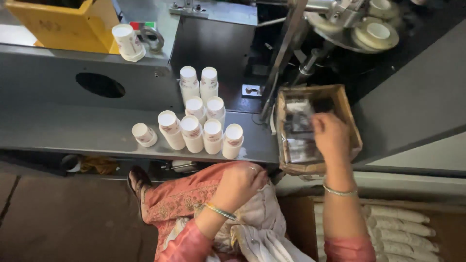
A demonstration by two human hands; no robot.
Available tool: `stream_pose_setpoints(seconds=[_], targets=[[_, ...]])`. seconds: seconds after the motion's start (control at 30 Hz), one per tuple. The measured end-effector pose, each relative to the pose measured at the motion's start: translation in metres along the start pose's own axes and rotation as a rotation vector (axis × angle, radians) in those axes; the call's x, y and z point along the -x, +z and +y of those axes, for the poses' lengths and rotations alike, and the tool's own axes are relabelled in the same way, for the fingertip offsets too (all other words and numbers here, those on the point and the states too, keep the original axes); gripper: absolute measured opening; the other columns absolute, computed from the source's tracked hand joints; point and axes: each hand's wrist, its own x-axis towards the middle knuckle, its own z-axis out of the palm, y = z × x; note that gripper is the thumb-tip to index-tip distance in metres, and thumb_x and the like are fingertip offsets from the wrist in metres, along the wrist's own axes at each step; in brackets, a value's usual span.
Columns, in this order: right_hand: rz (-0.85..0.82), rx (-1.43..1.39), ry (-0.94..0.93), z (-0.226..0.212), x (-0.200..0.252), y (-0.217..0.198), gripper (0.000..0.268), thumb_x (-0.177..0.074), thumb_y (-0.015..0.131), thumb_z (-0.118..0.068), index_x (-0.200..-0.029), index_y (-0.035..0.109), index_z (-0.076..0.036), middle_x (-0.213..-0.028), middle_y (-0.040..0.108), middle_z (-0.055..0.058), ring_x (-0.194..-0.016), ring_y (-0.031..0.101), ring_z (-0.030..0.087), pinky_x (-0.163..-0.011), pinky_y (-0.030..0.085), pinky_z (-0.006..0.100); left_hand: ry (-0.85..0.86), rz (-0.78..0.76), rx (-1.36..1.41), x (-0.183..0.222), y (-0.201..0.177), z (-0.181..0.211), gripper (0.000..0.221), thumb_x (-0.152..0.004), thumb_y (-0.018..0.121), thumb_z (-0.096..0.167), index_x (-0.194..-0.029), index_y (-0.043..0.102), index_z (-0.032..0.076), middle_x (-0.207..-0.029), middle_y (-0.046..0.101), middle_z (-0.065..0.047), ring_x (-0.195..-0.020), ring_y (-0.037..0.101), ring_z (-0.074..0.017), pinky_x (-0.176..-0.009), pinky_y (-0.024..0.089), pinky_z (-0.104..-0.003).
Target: The recorder is packaging paper cups into plastic sleeves in an industrial environment.
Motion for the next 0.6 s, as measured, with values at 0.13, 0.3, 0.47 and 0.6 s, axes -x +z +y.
stream_pose_setpoints(seconds=[0.13,0.3,0.47,0.6], targets=[[0.031,-0.123,0.061,-0.046,0.010,-0.040,0.006,-0.098,0.071,-0.008,-0.103,0.074,-0.006,-0.104,0.077,0.008,-0.097,0.074,0.026,-0.083,0.059,0.036,-0.070,0.093,0.157,-0.002,-0.021,0.003,0.018,-0.092,0.069,0.019,-0.083,0.068,0.003,-0.075,0.067,-0.019,-0.071,0.066,-0.0386,-0.062,0.051,-0.047],[0.045,-0.258,-0.008,-0.030,0.015,-0.041,0.006,-0.101,0.073,-0.004,-0.106,0.074,-0.005,-0.106,0.077,0.005,-0.099,0.076,0.018,-0.088,0.061,0.028,-0.119,0.120,0.182,-0.002,-0.025,0.000,0.016,-0.092,0.070,0.016,-0.087,0.067,0.000,-0.077,0.066,-0.021,-0.075,0.067,-0.0396,-0.064,0.051,-0.047],[0.031,0.312,-0.262,-0.015,-0.008,-0.014,0.032,-0.075,0.086,-0.024,-0.102,0.080,-0.006,-0.123,0.074,0.021,-0.103,0.070,0.034,-0.084,0.055,0.040,-0.098,0.114,0.260,0.008,-0.027,0.001,0.014,-0.091,0.068,0.013,-0.096,0.071,0.001,-0.086,0.071,-0.020,-0.081,0.070,-0.0369,-0.071,0.054,-0.043],[-0.159,0.328,-0.362,0.044,-0.012,0.034,0.031,-0.073,0.081,-0.022,-0.098,0.077,-0.005,-0.112,0.071,0.019,-0.103,0.069,0.035,-0.092,0.055,0.041,-0.084,0.126,0.278,0.014,-0.034,0.003,0.015,-0.092,0.067,0.013,-0.099,0.072,0.001,-0.089,0.072,-0.020,-0.083,0.071,-0.0363,-0.072,0.056,-0.042]])
